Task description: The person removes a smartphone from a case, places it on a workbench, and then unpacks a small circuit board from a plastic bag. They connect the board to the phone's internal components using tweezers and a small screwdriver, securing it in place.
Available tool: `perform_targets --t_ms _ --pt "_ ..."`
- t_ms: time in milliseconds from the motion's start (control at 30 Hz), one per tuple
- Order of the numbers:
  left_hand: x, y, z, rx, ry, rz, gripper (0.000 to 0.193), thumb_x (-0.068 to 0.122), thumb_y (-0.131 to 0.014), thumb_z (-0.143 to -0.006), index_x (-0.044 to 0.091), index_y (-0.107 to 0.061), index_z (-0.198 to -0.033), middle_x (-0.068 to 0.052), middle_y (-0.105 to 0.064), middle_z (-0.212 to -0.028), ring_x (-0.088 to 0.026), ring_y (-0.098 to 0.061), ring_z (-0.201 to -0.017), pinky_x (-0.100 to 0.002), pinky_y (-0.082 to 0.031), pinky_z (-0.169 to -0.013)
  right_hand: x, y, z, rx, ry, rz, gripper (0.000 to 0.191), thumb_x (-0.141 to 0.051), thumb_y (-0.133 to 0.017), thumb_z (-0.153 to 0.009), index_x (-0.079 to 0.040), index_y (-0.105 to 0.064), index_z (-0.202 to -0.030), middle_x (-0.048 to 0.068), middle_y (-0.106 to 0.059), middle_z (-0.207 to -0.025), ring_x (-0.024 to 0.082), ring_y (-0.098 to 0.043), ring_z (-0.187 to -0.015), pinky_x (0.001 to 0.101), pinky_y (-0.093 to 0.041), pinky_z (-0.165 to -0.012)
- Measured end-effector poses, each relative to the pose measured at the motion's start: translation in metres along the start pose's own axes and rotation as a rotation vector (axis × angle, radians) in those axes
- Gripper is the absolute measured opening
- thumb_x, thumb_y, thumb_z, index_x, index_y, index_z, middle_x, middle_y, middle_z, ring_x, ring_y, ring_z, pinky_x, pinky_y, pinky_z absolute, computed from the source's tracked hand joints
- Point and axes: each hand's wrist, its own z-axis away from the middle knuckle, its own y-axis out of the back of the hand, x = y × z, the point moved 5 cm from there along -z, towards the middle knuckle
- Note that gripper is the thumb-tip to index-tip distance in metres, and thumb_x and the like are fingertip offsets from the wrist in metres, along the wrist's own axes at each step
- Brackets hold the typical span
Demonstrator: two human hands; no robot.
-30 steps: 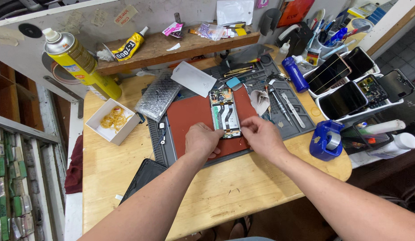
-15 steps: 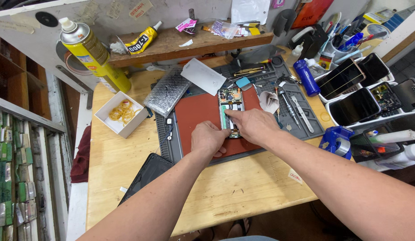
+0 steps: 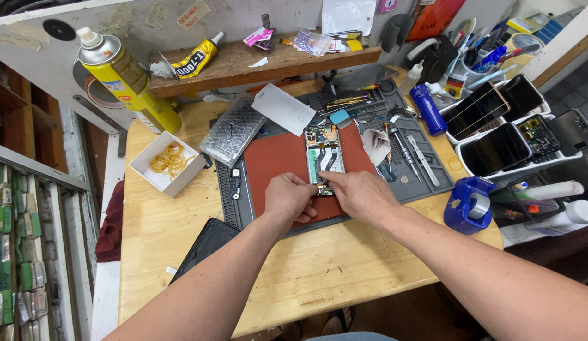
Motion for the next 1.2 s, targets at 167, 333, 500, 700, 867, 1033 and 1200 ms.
perform_targets --t_ms 167,333,500,700,867,1033,1200 --pt "-0.002 0.0 -0.001 -0.004 0.008 -0.001 0.013 0.014 -0.072 -0.09 0.003 -0.064 -0.092 -0.01 -0.073 -0.076 -0.018 -0.073 -0.058 -0.03 -0.061 -0.047 -0.005 -0.007 0.016 0.027 0.035 -0.015 0.036 -0.025 -0.05 -0.101 -0.028 -0.064 -0.134 0.01 -0.077 -0.095 0.029 -0.073 -0.089 0.0453 -0.057 -0.083" --pt "-0.002 0.001 0.002 0.001 0.031 -0.003 0.011 0.014 -0.067 -0.092 0.003 -0.065 -0.093 -0.009 -0.073 -0.076 -0.017 -0.074 -0.059 -0.028 -0.062 -0.049 -0.007 -0.011 0.018 -0.019 -0.039 0.021 0.037 -0.027 -0.048 -0.103 -0.032 -0.063 -0.136 0.008 -0.076 -0.098 0.028 -0.072 -0.092 0.0459 -0.057 -0.086" --pt "-0.001 0.0 0.003 0.005 0.017 0.024 0.012 0.014 -0.069 -0.091 0.002 -0.065 -0.092 -0.009 -0.072 -0.075 -0.018 -0.073 -0.058 -0.03 -0.061 -0.048 -0.006 -0.004 0.02 0.011 -0.011 -0.015 0.04 -0.026 -0.05 -0.099 -0.035 -0.064 -0.135 0.007 -0.076 -0.099 0.028 -0.072 -0.09 0.0456 -0.057 -0.084" --pt "0.001 0.001 0.004 0.021 0.028 0.008 0.016 0.018 -0.07 -0.092 0.003 -0.065 -0.092 -0.01 -0.073 -0.074 -0.018 -0.073 -0.058 -0.03 -0.061 -0.048 0.008 0.003 0.012 0.085 -0.168 -0.074 0.035 -0.032 -0.056 -0.099 -0.03 -0.067 -0.132 0.009 -0.077 -0.093 0.029 -0.073 -0.087 0.0452 -0.058 -0.081" --pt "0.002 0.001 0.005 0.033 0.054 -0.001 0.017 0.019 -0.07 -0.092 0.003 -0.066 -0.091 -0.01 -0.073 -0.074 -0.019 -0.073 -0.057 -0.031 -0.06 -0.047 0.011 0.001 0.013 0.127 -0.112 -0.086 0.035 -0.029 -0.058 -0.096 -0.032 -0.071 -0.128 0.009 -0.077 -0.09 0.03 -0.073 -0.085 0.0444 -0.057 -0.08" --pt "0.002 0.002 0.004 0.02 0.05 0.003 0.016 0.018 -0.069 -0.092 0.002 -0.067 -0.092 -0.011 -0.073 -0.074 -0.019 -0.074 -0.058 -0.031 -0.06 -0.047 0.026 -0.007 0.013 0.024 -0.238 -0.206 0.035 -0.031 -0.058 -0.098 -0.033 -0.07 -0.131 0.011 -0.076 -0.083 0.028 -0.074 -0.08 0.0409 -0.057 -0.08" --pt "0.001 0.004 0.002 -0.001 0.026 0.012 0.015 0.015 -0.07 -0.09 0.001 -0.066 -0.091 -0.012 -0.073 -0.075 -0.02 -0.074 -0.058 -0.031 -0.06 -0.046 0.034 -0.003 0.015 0.258 -0.184 -0.414 0.022 -0.023 -0.067 -0.091 -0.014 -0.076 -0.109 0.005 -0.078 -0.089 0.022 -0.075 -0.08 0.0382 -0.058 -0.076"
